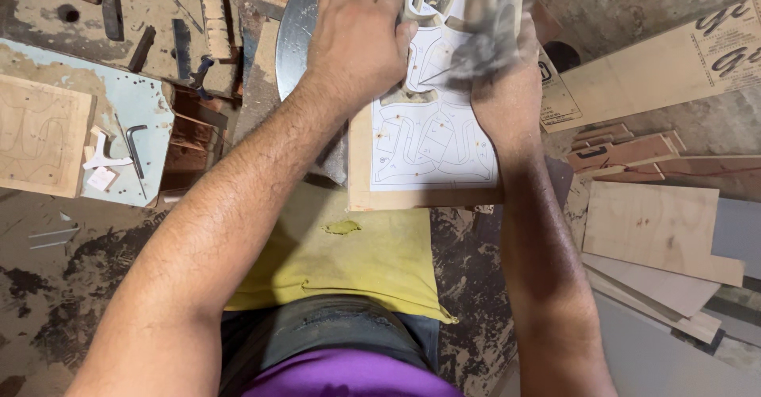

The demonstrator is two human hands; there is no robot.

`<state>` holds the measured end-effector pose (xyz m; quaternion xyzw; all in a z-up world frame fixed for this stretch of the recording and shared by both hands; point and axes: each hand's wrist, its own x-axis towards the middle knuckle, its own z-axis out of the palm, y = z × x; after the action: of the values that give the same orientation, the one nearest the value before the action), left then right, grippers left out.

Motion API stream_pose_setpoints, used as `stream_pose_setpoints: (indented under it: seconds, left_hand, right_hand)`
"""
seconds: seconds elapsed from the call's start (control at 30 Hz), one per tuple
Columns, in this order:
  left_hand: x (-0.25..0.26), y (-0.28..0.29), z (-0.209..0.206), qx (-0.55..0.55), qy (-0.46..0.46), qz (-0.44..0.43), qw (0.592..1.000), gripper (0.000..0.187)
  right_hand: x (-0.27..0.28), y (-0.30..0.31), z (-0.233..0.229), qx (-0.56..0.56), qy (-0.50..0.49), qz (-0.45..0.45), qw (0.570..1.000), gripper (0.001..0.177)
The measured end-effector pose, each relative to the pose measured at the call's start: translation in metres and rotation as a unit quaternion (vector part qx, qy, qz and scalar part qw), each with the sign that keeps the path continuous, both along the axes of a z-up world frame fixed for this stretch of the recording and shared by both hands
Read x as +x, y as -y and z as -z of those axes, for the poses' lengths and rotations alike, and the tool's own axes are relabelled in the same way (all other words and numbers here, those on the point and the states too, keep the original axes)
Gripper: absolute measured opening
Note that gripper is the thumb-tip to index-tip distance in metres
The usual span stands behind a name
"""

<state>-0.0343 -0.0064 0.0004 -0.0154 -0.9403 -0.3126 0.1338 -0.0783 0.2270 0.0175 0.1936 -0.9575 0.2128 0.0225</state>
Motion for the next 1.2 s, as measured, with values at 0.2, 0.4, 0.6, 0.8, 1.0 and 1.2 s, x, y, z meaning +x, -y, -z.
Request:
stream_pose_setpoints:
  seconds: [0.2,0.4,0.6,0.8,1.0,1.2]
  left_hand:
    - [-0.002,0.000,0.006,-0.015,-0.016,-0.002,1.000,0.069]
    - [-0.001,0.001,0.006,-0.010,-0.006,0.005,1.000,0.065]
    - [0.001,0.001,0.008,-0.001,-0.061,0.000,0.998,0.046]
    - [0.001,0.002,0.009,0.014,-0.055,0.004,0.998,0.039]
    - [0.001,0.003,0.006,0.021,-0.030,0.010,0.999,0.039]
    - [0.000,0.004,0.007,-0.006,-0.072,0.006,0.997,0.038]
  right_hand:
    - [-0.002,0.000,0.001,0.031,-0.026,-0.004,0.999,0.048]
    - [-0.008,-0.013,0.016,0.064,-0.085,-0.039,0.994,0.042]
    - [-0.003,-0.007,0.010,0.023,-0.068,-0.019,0.997,0.056]
    - [-0.010,-0.014,0.015,0.073,-0.059,-0.023,0.995,0.065]
    - [-0.011,-0.016,0.017,0.059,-0.021,-0.006,0.998,0.068]
    - [-0.012,-0.030,0.002,-0.153,0.074,0.037,0.985,0.050]
